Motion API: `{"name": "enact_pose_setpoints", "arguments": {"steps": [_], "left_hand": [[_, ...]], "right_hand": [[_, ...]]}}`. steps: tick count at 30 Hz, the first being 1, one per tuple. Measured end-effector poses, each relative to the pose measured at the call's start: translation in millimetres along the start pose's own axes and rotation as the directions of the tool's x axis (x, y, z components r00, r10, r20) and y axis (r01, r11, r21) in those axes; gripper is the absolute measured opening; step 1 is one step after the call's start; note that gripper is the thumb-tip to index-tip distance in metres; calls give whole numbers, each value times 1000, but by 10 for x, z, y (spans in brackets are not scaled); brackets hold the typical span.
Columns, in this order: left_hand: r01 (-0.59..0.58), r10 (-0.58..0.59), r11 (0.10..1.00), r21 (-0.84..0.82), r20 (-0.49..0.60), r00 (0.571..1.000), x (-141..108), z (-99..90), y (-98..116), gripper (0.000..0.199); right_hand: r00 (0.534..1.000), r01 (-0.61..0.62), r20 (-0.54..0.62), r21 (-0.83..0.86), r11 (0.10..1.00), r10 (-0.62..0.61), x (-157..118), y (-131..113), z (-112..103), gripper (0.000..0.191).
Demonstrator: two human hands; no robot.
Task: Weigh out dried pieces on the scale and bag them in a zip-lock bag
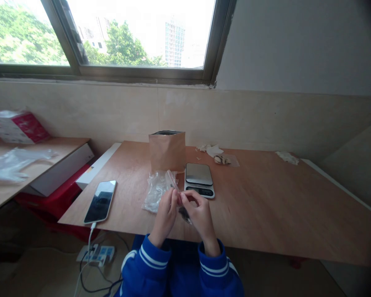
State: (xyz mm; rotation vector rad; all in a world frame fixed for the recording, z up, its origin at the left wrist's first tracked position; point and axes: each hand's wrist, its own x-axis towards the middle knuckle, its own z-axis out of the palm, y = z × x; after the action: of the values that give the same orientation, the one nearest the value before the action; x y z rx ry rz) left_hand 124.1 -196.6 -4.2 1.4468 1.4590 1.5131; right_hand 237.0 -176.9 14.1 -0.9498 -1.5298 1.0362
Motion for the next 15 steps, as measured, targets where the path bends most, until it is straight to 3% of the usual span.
{"name": "enact_pose_setpoints", "arguments": {"steps": [6,15], "left_hand": [[33,-32,999,-20,24,999,7,-50,22,32],[-134,135,989,63,-4,991,-22,-45,35,30]], "right_hand": [[994,69,80,-3,998,-68,-2,17,-2,19],[993,34,-110,27,999,-31,-16,12,84,18]]}}
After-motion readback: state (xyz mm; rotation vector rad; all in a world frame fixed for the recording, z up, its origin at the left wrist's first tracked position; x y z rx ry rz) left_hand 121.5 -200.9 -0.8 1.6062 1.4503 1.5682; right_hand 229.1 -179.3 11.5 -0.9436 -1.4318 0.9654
